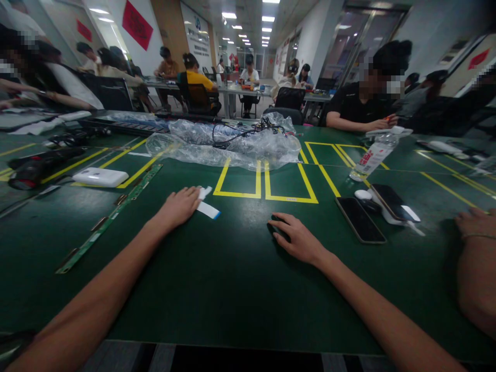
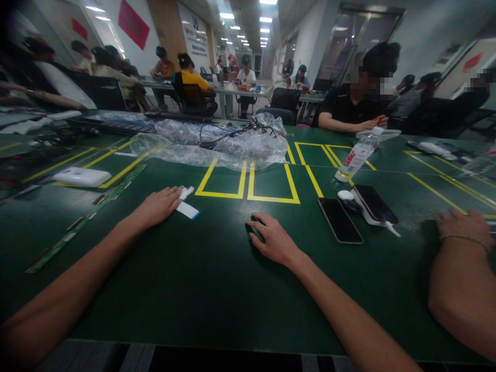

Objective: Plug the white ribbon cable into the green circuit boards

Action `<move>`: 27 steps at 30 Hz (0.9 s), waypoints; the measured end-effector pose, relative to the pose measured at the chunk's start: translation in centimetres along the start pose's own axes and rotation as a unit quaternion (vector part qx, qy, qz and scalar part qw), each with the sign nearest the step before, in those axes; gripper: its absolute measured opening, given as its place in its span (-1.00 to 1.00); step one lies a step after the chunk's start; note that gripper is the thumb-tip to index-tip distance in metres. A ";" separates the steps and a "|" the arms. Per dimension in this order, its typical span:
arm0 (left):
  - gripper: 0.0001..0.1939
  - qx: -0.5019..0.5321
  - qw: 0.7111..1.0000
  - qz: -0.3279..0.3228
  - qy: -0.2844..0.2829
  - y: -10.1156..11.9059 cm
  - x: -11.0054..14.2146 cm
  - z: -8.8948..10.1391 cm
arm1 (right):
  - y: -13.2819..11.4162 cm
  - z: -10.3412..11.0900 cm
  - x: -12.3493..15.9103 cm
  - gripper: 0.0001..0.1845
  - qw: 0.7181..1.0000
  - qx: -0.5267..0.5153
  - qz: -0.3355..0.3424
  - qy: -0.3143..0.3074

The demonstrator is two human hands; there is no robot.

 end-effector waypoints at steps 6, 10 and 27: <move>-0.51 0.057 0.940 -0.328 0.072 12.6 2.8 -1.2 | -0.9 0.1 0.0 -0.46 1.000 -0.011 0.016 0.000; -0.61 0.065 0.921 -0.369 0.106 14.5 4.1 0.0 | -1.9 0.1 0.0 -0.42 0.997 -0.004 0.054 -0.049; -0.04 0.034 0.965 0.262 0.007 -6.7 -0.5 -2.4 | -1.3 0.2 0.6 -0.38 0.998 0.031 -0.001 -0.055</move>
Point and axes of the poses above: each hand's wrist, its own x-axis away from the middle knuckle, its own z-axis out of the back of the hand, y = z × x, the point moved 1 cm from there along -x, towards the middle knuckle, and after that the axes turned 1 degree about y, right-handed, at the moved point
